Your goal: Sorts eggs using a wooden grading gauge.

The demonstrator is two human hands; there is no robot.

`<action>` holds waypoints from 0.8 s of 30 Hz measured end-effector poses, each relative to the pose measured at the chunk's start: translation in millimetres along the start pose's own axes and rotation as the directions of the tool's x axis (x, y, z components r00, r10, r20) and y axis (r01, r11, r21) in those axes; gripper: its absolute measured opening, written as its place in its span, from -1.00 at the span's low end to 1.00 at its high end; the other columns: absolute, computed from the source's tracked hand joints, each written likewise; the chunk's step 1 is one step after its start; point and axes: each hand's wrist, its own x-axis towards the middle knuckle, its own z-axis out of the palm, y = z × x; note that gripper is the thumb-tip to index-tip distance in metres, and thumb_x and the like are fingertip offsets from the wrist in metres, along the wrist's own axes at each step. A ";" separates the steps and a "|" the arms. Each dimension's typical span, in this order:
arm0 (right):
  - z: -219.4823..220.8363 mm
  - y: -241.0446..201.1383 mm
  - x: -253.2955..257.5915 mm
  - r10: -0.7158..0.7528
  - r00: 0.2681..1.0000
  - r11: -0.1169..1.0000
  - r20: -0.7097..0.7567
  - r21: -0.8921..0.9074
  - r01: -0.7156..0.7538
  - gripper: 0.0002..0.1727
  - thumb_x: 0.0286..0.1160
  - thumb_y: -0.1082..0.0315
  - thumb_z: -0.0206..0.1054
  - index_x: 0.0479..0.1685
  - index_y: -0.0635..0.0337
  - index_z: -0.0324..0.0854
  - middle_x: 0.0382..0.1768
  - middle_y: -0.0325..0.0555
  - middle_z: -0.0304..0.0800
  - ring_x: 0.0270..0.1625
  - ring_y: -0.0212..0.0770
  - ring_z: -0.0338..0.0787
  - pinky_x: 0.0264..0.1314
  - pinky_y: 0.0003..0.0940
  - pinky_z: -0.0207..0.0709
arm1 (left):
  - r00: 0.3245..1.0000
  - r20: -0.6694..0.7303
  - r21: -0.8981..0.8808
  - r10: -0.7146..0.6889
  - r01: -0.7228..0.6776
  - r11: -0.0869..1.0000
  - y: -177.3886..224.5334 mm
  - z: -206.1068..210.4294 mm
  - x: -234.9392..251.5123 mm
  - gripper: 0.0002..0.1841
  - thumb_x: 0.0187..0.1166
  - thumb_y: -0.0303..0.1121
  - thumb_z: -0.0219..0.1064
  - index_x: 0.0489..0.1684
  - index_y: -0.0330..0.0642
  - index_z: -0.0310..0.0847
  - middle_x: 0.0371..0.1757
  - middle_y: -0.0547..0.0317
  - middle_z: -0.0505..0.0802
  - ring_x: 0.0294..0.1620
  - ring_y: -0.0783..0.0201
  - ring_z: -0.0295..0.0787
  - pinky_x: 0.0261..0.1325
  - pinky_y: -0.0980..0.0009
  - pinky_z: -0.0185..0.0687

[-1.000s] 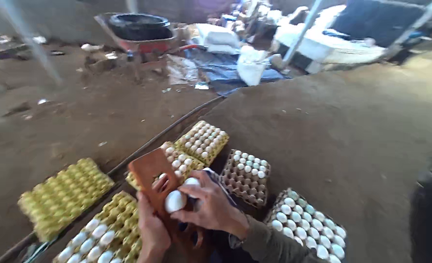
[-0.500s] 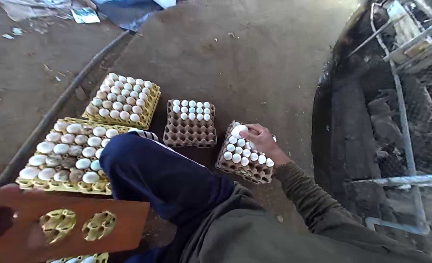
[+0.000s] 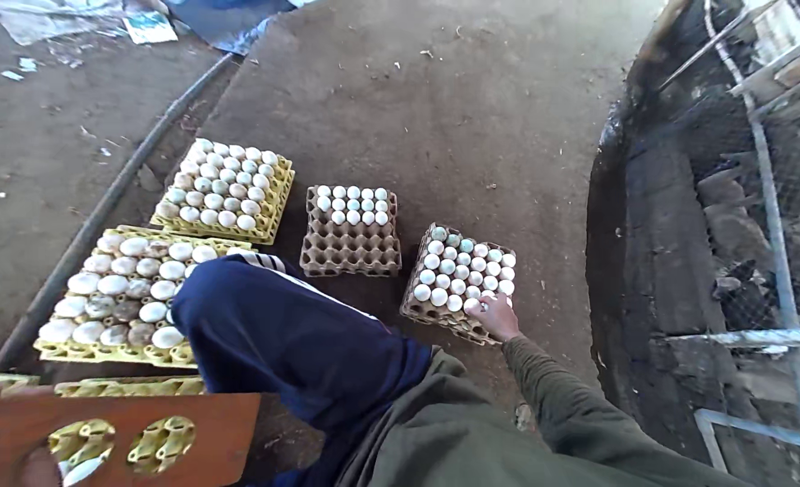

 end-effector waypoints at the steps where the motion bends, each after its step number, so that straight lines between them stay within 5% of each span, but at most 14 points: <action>1: -0.6 -1.6 -0.5 0.004 1.000 1.000 0.008 -0.029 -0.004 -0.25 0.29 -0.31 0.49 0.42 -0.06 0.68 0.69 0.32 0.25 0.44 0.36 0.60 0.33 0.32 0.58 | 1.000 -0.023 -0.017 0.009 -0.010 1.000 5.6 14.2 2.4 -0.70 0.81 -0.41 -0.05 0.28 -0.27 0.55 0.17 0.01 0.82 0.22 0.15 0.79 0.37 0.21 0.67; 4: -14.9 -5.4 -4.1 -0.028 1.000 0.999 0.003 0.021 0.028 -0.25 0.27 -0.23 0.57 0.42 0.02 0.67 0.64 0.38 0.30 0.44 0.38 0.61 0.35 0.33 0.57 | 0.997 -0.028 -0.041 0.075 -0.076 0.996 16.8 45.1 6.2 -0.71 0.81 -0.37 -0.04 0.30 -0.20 0.53 0.11 0.08 0.84 0.09 0.22 0.84 0.20 0.27 0.78; 6: -35.4 -21.0 -10.9 -0.103 0.992 0.973 -0.072 0.200 0.115 -0.40 0.35 0.07 0.57 0.40 0.11 0.68 0.52 0.44 0.43 0.47 0.39 0.56 0.44 0.34 0.48 | 0.989 -0.022 -0.113 0.148 -0.149 0.982 16.9 51.7 8.0 -0.63 0.81 -0.20 -0.02 0.37 -0.14 0.56 0.20 0.08 0.83 0.13 0.15 0.83 0.23 0.19 0.77; 8: -59.8 -57.6 -21.9 -0.163 0.978 0.897 -0.130 0.392 0.202 -0.50 0.46 0.31 0.43 0.43 0.16 0.65 0.43 0.41 0.56 0.47 0.31 0.58 0.47 0.29 0.46 | 0.979 -0.103 -0.180 0.175 -0.191 0.965 15.9 54.6 7.7 -0.32 0.79 0.07 -0.51 0.40 -0.12 0.47 0.25 -0.01 0.81 0.15 0.05 0.83 0.16 0.12 0.79; 10: -84.6 -104.7 -44.0 -0.231 0.964 0.788 -0.130 0.557 0.264 -0.46 0.55 0.42 0.25 0.58 0.14 0.48 0.34 0.34 0.63 0.28 0.19 0.70 0.27 0.22 0.57 | 0.974 -0.192 -0.258 0.121 -0.169 0.951 18.5 61.6 5.8 -0.04 0.62 0.25 -0.87 0.46 -0.16 0.37 0.26 -0.08 0.80 0.11 -0.02 0.85 0.06 0.05 0.82; 13: -112.9 -184.1 -91.7 -0.475 0.870 0.561 -0.129 0.717 0.413 -0.26 0.43 0.40 0.26 0.69 0.21 0.13 -0.04 0.15 0.70 -0.20 -0.04 0.79 -0.15 -0.06 0.73 | 0.961 -0.264 -0.315 0.079 -0.163 0.935 26.1 77.3 3.8 0.01 0.60 0.25 -0.93 0.42 -0.13 0.44 0.10 -0.01 0.89 0.01 0.03 0.89 -0.06 0.12 0.86; 17: -124.8 -281.7 -159.0 -0.858 0.513 0.312 -0.002 0.791 0.526 -0.35 0.40 0.29 0.34 0.54 0.22 0.28 -0.12 -0.06 0.79 -0.35 -0.22 0.81 -0.40 -0.29 0.74 | 0.937 -0.348 -0.279 0.034 -0.138 0.950 31.4 84.1 -0.7 -0.07 0.68 0.21 -0.84 0.39 -0.10 0.46 0.00 0.09 0.92 -0.07 0.13 0.92 -0.13 0.21 0.87; 21: -109.7 -362.0 -222.9 -0.995 0.007 0.075 0.098 0.709 0.701 -0.40 0.61 0.20 0.26 0.62 0.23 0.36 0.16 -0.08 0.75 -0.13 -0.33 0.82 -0.10 -0.36 0.79 | 0.904 -0.428 -0.311 -0.003 -0.144 0.940 36.7 82.0 -10.4 -0.11 0.75 0.18 -0.76 0.41 -0.18 0.47 0.01 0.00 0.91 -0.05 0.07 0.90 -0.08 0.15 0.86; 24: -96.4 -408.0 -265.1 -0.958 -0.262 -0.159 0.120 0.539 0.827 -0.33 0.55 0.20 0.39 0.66 0.21 0.41 0.38 0.07 0.63 0.20 -0.28 0.76 0.23 -0.35 0.72 | 0.897 -0.441 -0.363 -0.016 -0.162 0.918 42.1 76.2 -11.7 -0.11 0.76 0.20 -0.73 0.44 -0.21 0.47 0.03 -0.08 0.89 -0.02 0.01 0.90 -0.05 0.11 0.85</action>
